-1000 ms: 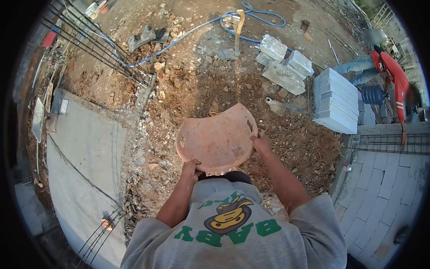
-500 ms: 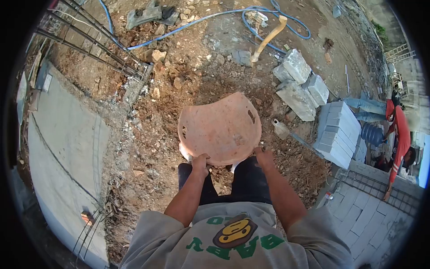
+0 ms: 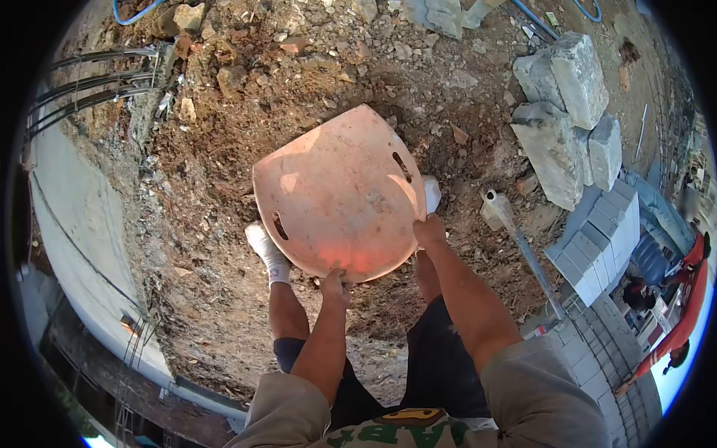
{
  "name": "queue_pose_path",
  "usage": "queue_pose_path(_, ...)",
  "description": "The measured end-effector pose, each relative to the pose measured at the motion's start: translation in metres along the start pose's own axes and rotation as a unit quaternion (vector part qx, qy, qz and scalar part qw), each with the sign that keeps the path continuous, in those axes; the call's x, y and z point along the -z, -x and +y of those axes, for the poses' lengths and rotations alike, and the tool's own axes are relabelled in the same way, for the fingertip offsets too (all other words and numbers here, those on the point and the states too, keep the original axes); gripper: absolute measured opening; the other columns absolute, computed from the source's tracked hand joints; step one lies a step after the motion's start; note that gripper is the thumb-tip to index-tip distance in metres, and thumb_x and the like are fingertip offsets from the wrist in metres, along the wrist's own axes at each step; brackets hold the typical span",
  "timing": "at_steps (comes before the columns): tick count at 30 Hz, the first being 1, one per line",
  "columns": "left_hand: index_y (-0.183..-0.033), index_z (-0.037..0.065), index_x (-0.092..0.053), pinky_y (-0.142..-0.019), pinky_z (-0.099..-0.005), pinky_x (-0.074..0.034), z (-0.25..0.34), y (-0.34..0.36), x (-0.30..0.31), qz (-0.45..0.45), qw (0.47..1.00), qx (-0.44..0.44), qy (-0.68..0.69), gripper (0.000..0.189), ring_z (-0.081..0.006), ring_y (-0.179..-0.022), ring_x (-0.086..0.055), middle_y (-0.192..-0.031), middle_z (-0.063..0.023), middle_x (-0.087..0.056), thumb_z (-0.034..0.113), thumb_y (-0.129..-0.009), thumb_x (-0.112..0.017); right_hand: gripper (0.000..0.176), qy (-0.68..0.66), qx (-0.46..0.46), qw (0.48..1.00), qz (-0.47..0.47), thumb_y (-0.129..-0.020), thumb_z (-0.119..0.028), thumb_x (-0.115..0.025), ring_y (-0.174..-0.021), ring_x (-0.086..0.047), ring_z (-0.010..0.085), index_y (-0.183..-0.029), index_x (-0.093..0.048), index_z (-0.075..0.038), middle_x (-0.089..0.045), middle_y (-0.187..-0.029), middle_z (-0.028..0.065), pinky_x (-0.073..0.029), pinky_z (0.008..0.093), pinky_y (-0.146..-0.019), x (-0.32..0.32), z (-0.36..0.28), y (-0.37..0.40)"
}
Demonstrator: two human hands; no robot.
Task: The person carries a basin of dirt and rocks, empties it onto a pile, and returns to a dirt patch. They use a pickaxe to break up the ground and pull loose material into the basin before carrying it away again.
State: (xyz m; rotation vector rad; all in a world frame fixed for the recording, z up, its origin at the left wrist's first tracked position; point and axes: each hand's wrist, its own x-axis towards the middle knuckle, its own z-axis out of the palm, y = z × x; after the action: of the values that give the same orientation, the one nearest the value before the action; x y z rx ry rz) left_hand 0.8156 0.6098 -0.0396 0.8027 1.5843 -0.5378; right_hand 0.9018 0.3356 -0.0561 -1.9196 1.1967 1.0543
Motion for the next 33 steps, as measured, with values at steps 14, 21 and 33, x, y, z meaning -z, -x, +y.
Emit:
queue_pose_path(14,-0.111,0.008,-0.052,-0.057,-0.0294,-0.048,-0.043,0.068,0.006,-0.034,0.992,0.041,-0.118,0.027,-0.0154,-0.073,-0.057,-0.092,-0.0059,-0.056,0.009,-0.085,-0.058,0.046,0.093,0.092,0.990,-0.048,-0.092,-0.032,-0.054,-0.106,-0.059,0.0312,-0.126,-0.051,-0.001,-0.058,-0.120,0.0187,-0.051,0.0405,-0.086,0.146,0.041,-0.053)
queue_pose_path(21,-0.111,0.007,-0.054,-0.063,-0.0324,-0.053,-0.106,0.106,-0.065,-0.081,0.985,0.133,-0.075,0.029,-0.0177,-0.082,-0.062,-0.097,-0.0050,-0.061,0.009,-0.083,-0.059,0.044,-0.536,-0.001,0.830,-0.157,-0.096,-0.030,-0.049,-0.099,-0.062,0.0217,-0.132,-0.050,-0.005,-0.059,-0.122,0.0095,-0.052,0.0346,-0.085,0.162,0.073,-0.055)
queue_pose_path(33,-0.100,0.004,-0.055,-0.061,-0.0308,-0.055,-0.027,-0.006,0.000,0.001,0.994,0.090,-0.069,0.019,-0.0168,-0.078,-0.063,-0.088,-0.0053,-0.060,0.013,-0.083,-0.056,0.036,-0.297,0.079,0.944,-0.120,-0.092,-0.027,-0.056,-0.087,-0.058,0.0136,-0.115,-0.064,0.000,-0.066,-0.102,0.0068,-0.048,0.0298,-0.078,0.054,-0.085,-0.069)
